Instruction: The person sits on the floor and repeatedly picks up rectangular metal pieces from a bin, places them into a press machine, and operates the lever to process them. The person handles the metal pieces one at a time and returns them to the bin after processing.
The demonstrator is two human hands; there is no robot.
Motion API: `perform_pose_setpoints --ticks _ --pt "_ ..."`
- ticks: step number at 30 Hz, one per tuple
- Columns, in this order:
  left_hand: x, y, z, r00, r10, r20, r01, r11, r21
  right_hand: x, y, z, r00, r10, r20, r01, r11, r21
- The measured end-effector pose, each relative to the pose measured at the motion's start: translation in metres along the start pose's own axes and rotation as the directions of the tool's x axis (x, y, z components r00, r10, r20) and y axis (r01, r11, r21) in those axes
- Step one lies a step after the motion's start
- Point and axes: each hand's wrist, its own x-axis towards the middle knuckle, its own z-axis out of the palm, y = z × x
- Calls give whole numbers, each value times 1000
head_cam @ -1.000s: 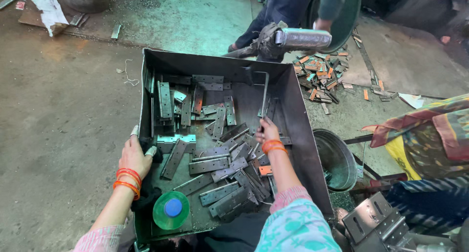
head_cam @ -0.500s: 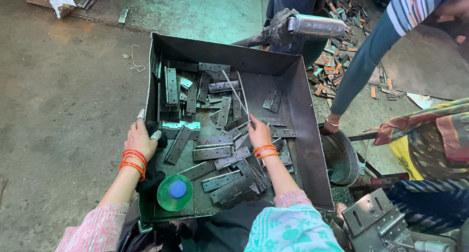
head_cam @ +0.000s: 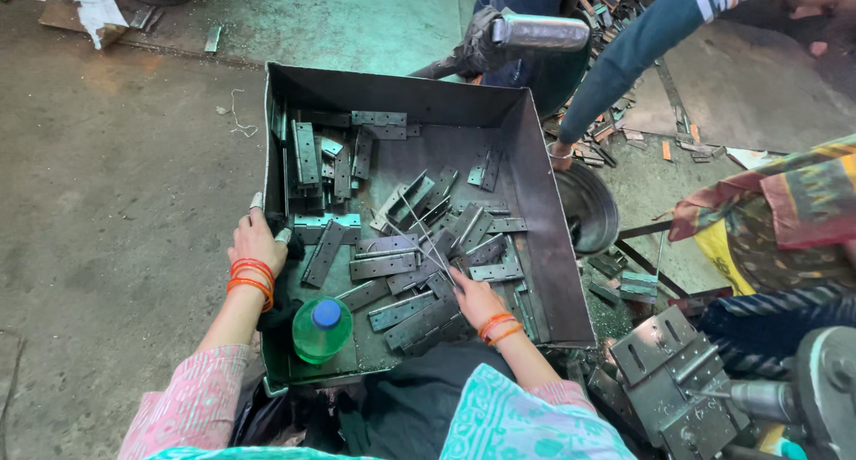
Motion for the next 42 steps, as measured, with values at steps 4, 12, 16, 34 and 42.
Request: perform_pose_setpoints --ticks 4,12,16,34,42 --pt "6 -4 7 1000 4 -2 -4 999 39 -57 -3 -33 1000 -20 12 20 999 26" --pt "6 -8 6 998 53 -19 -53 999 1 -98 2 -56 996 -90 -28 93 980 178" --pt "4 -8 3 998 66 -16 -67 997 -28 -80 -2 -58 996 -17 -93 45 950 308" --pt "0 -3 -6 998 60 -12 -61 996 -60 168 71 -63 907 314 -280 -332 943 -18" --pt "0 -4 -7 997 70 -17 -71 996 -46 71 116 -23 860 455 -231 -448 890 85"
